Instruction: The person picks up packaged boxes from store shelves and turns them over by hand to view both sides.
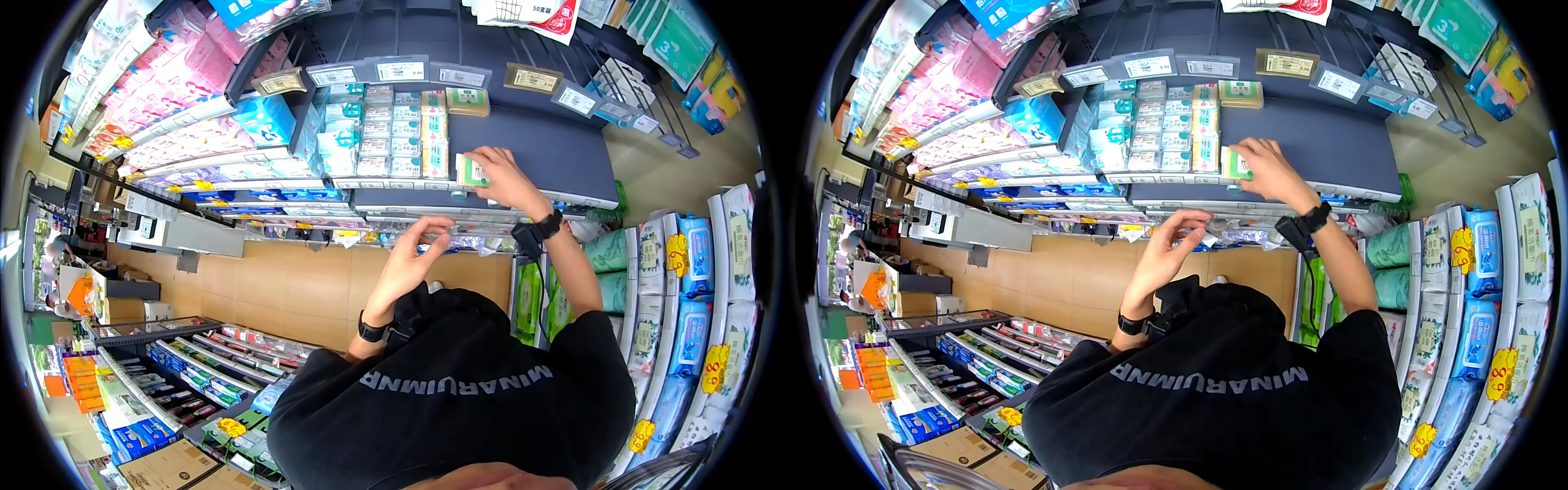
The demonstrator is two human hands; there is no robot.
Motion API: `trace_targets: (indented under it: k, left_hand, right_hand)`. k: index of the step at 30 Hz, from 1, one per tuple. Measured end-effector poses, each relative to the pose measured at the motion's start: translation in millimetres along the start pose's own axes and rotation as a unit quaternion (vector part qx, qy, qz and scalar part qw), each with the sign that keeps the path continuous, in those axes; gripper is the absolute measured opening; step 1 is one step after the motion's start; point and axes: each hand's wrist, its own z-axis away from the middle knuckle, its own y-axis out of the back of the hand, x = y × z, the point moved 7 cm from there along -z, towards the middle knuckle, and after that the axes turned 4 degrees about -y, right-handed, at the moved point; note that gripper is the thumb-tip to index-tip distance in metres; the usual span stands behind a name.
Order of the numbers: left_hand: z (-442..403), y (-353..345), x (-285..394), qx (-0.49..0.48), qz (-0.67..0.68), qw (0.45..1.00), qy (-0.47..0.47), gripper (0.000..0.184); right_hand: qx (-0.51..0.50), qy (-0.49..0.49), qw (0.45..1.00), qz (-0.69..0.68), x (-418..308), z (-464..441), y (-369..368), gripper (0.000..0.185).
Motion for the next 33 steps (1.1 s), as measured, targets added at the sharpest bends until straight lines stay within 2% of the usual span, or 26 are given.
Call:
trace_targets:
  k: [2, 4, 5, 7, 8, 11, 14, 15, 18, 20, 21, 22, 24, 25, 29, 33]
  left_hand:
    - [-3.7, -3.5, -6.1, -0.007, 0.005, 1.0, -0.007, 0.028]
    - [-5.5, -8.8, -13.3, -0.018, -0.011, 1.0, 0.002, 0.043]
    - [-6.6, -11.6, -15.8, -0.02, -0.01, 1.0, 0.004, 0.043]
    - [-7.0, -16.9, -19.7, -0.028, -0.057, 0.998, 0.006, 0.06]
    - [-8.5, -18.7, -20.1, -0.03, -0.057, 0.998, 0.008, 0.06]
    - [-10.7, -29.6, -28.6, -0.078, -0.095, 0.992, 0.033, 0.083]
    - [-11.5, -40.8, -23.1, -0.114, -0.079, 0.99, -0.008, 0.086]
    - [-11.6, -44.9, -20.1, -0.138, -0.059, 0.989, 0.008, 0.087]
    - [-12.1, -48.8, -9.8, -0.138, -0.044, 0.989, -0.032, 0.087]
    - [-14.6, -49.9, -3.0, -0.144, -0.03, 0.988, -0.049, 0.087]
    - [-15.2, -50.6, 0.2, -0.15, -0.026, 0.987, -0.057, 0.086]
    - [-15.3, -51.5, 3.2, -0.157, -0.022, 0.985, -0.066, 0.085]
    - [-15.6, -51.0, 5.2, -0.151, -0.016, 0.986, -0.068, 0.082]
    - [-16.3, -49.1, 5.6, -0.138, -0.001, 0.988, -0.069, 0.082]
    - [-17.6, -40.6, 7.6, -0.085, 0.047, 0.993, -0.062, 0.08]
    - [-21.2, -33.2, 5.3, -0.052, 0.109, 0.991, -0.064, 0.077]
  right_hand:
    - [0.004, -0.003, 1.0, -0.009, -15.1, 17.8, 8.9, 0.067]
    - [0.036, 0.035, 0.998, -0.035, -36.3, 36.0, 21.9, 0.067]
    - [0.047, 0.049, 0.997, -0.043, -47.2, 44.2, 29.1, 0.065]
    - [0.046, 0.049, 0.997, -0.046, -62.6, 59.5, 36.4, 0.065]
    - [0.047, 0.052, 0.996, -0.047, -70.6, 66.1, 40.9, 0.065]
    - [0.056, 0.061, 0.996, -0.042, -93.4, 84.0, 53.7, 0.066]
    - [0.06, 0.068, 0.994, -0.065, -106.9, 98.0, 62.3, 0.068]
    - [0.069, 0.056, 0.99, -0.108, -108.6, 101.6, 65.8, 0.069]
    - [0.082, 0.038, 0.981, -0.17, -106.4, 112.0, 67.8, 0.075]
    - [0.115, 0.003, 0.947, -0.301, -95.3, 118.3, 70.9, 0.077]
    - [0.125, 0.019, 0.927, -0.353, -82.8, 123.6, 59.0, 0.085]
    - [0.125, 0.018, 0.927, -0.353, -79.3, 124.2, 50.1, 0.085]
    - [0.172, 0.028, 0.857, -0.486, -71.6, 129.2, 46.2, 0.093]
    - [0.171, 0.027, 0.856, -0.486, -72.9, 130.6, 45.4, 0.093]
    - [0.214, -0.027, 0.793, -0.57, -67.2, 137.1, 45.4, 0.09]
    - [0.219, -0.059, 0.814, -0.535, -53.2, 142.5, 32.9, 0.088]
